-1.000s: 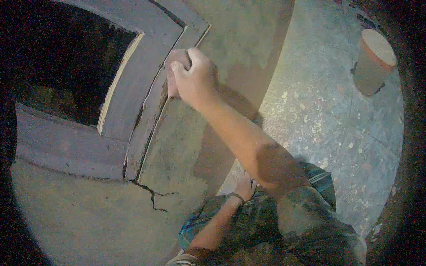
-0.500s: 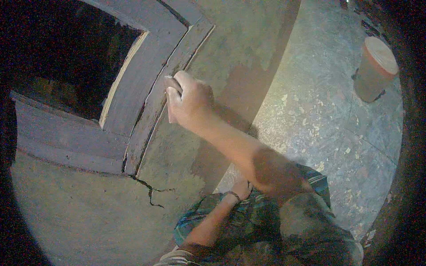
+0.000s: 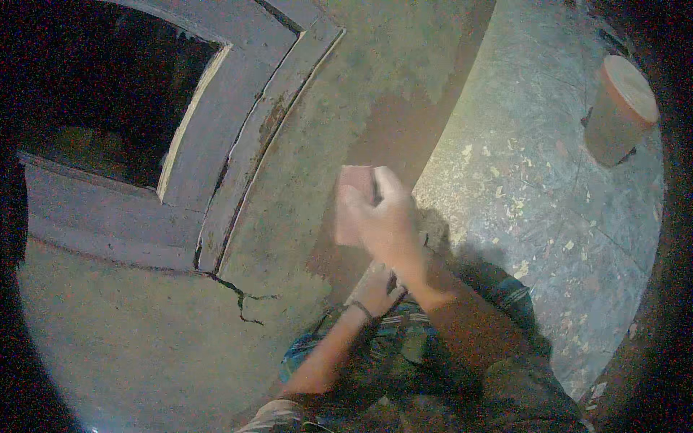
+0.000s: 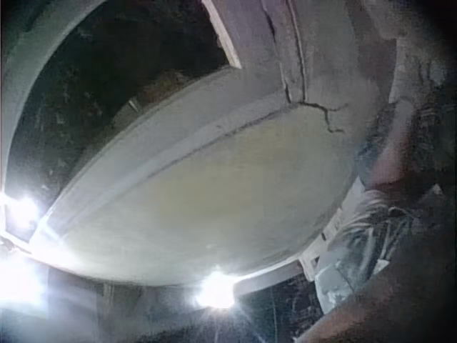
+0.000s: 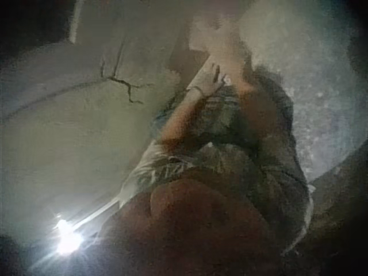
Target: The person smooths a vertical wall surface using a putty knife and a sanding block. They repeatedly apply and scrape the putty knife along the wall, then sand the area to even the surface. The person remains seated on the floor during the task.
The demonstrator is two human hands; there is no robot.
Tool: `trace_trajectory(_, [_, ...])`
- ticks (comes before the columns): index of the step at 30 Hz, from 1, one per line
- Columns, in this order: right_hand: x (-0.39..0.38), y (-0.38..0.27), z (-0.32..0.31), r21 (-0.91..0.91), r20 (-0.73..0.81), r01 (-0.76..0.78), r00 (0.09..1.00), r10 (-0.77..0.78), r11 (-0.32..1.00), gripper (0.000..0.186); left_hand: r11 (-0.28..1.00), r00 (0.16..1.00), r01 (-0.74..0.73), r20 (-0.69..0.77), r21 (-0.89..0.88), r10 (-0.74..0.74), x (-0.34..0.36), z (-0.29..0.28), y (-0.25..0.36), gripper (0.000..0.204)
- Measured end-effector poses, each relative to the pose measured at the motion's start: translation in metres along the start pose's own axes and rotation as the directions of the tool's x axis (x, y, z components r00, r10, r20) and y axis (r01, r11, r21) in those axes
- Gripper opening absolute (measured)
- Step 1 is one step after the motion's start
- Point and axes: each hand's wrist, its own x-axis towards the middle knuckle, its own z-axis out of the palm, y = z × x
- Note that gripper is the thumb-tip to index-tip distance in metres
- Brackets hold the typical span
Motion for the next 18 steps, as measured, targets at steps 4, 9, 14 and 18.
trace_trajectory(4, [0.032, -0.002, -0.025, 0.242, -0.128, -0.017, 0.991, 0.049, 0.970, 0.027, 0.969, 0.949, 0.018, -0.309, 0.248, 0.062, -0.016, -0.155, 0.083, 0.052])
trace_trajectory(9, [0.042, -0.016, -0.023, 0.407, -0.097, -0.061, 0.989, 0.110, 0.911, 0.026, 0.399, 0.847, 0.134, -0.314, 0.907, 0.429, 0.012, -0.297, 0.143, 0.060])
trace_trajectory(14, [0.039, -0.010, -0.022, 0.475, -0.006, -0.142, 0.986, 0.165, 0.869, 0.032, 0.184, 0.905, 0.085, -0.153, 0.979, 0.397, 0.049, -0.340, 0.148, 0.063])
trace_trajectory(18, [0.045, -0.006, -0.023, 0.384, -0.089, -0.084, 0.988, 0.128, 0.920, 0.027, 0.206, 0.918, 0.024, -0.103, 0.978, 0.382, 0.043, -0.340, 0.151, 0.061])
